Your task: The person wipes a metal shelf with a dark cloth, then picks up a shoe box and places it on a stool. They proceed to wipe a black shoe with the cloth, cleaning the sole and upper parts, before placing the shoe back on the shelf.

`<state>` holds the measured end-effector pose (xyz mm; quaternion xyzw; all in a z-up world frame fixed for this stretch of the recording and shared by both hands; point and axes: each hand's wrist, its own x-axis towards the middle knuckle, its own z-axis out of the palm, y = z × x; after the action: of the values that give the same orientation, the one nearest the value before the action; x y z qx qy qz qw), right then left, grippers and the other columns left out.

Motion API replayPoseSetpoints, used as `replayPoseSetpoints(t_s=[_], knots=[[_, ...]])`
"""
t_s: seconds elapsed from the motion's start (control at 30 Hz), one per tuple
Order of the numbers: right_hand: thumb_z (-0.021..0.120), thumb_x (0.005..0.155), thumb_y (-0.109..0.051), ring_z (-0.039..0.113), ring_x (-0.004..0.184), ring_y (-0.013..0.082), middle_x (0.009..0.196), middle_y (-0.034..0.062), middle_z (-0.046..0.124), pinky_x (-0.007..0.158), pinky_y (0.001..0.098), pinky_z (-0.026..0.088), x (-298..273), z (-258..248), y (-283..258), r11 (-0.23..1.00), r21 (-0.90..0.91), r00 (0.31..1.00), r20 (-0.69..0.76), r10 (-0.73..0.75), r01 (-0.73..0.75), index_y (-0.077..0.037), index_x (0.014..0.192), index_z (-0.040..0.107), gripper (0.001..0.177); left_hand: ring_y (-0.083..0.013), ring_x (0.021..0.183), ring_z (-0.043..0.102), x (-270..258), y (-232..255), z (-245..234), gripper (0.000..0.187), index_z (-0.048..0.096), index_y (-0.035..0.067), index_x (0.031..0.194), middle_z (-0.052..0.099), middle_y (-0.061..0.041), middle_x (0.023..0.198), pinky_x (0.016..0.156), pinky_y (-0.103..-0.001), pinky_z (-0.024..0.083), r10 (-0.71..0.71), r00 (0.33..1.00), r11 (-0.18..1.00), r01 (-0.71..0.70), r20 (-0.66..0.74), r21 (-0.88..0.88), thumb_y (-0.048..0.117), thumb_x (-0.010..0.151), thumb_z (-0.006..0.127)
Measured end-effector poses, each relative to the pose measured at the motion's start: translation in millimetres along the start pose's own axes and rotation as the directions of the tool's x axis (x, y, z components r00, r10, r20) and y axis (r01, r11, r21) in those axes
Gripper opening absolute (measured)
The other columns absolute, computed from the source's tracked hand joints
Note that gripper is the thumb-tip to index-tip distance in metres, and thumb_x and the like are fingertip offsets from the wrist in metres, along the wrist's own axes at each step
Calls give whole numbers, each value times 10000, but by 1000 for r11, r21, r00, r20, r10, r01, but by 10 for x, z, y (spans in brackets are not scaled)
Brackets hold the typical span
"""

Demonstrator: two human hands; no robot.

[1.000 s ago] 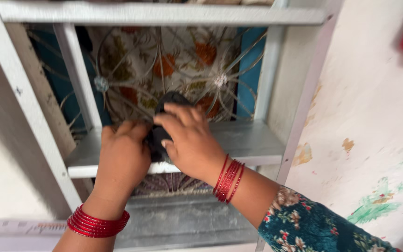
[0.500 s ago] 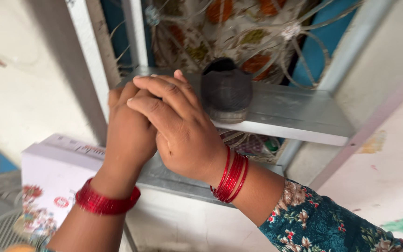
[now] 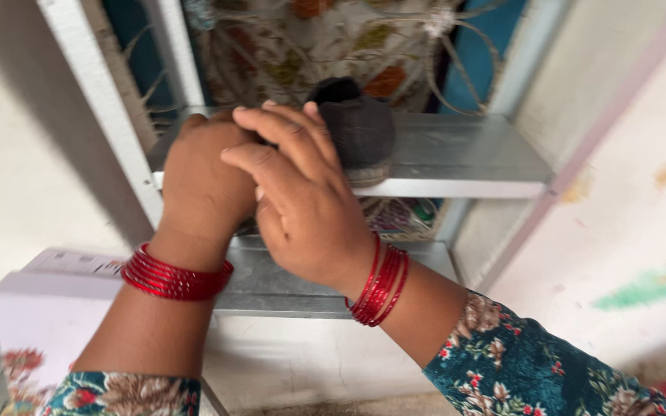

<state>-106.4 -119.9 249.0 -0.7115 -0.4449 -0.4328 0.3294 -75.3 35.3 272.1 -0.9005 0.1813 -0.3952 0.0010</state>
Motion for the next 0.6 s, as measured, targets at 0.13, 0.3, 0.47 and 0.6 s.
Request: replayPoseSetpoints(t_s=[0.13, 0.3, 0.47, 0.6], knots=[[595, 931, 38, 393, 1545, 353, 1553, 134, 490, 1373, 568, 198, -3, -55, -133, 995, -87, 998, 42, 52, -49, -74, 1288, 624, 375, -373, 1000, 654, 169, 28, -17, 209, 746, 111, 880, 750, -113, 964, 765, -462, 570, -185, 959, 982, 190, 213, -4, 307, 862, 675], [618, 910, 18, 334, 1571, 347, 1579, 127, 464, 1364, 578, 166, 18, -264, -129, 976, -202, 996, 40, 84, -74, -77, 1283, 639, 386, -376, 1067, 653, 247, 119, 38, 234, 784, 95, 893, 746, -130, 1012, 748, -470, 588, -229, 959, 973, 231, 165, 10, 307, 855, 691], [667, 917, -69, 221, 1588, 413, 1648, 133, 350, 1326, 601, 119, 40, -499, 59, 914, -396, 991, 60, 123, -89, -118, 1382, 614, 470, -379, 1091, 640, 294, 333, 151, 321, 798, 82, 926, 739, -135, 1047, 804, -452, 579, -292, 943, 956, 288, 157, 52, 382, 838, 726], [732, 861, -211, 164, 1497, 539, 1640, 180, 242, 1202, 637, 116, 62, -626, 342, 838, -506, 951, 102, 291, -202, -172, 1472, 500, 654, -382, 1094, 627, 357, 494, 223, 301, 806, 104, 945, 726, -138, 1053, 774, -455, 577, -337, 927, 941, 328, 166, 77, 358, 811, 720]])
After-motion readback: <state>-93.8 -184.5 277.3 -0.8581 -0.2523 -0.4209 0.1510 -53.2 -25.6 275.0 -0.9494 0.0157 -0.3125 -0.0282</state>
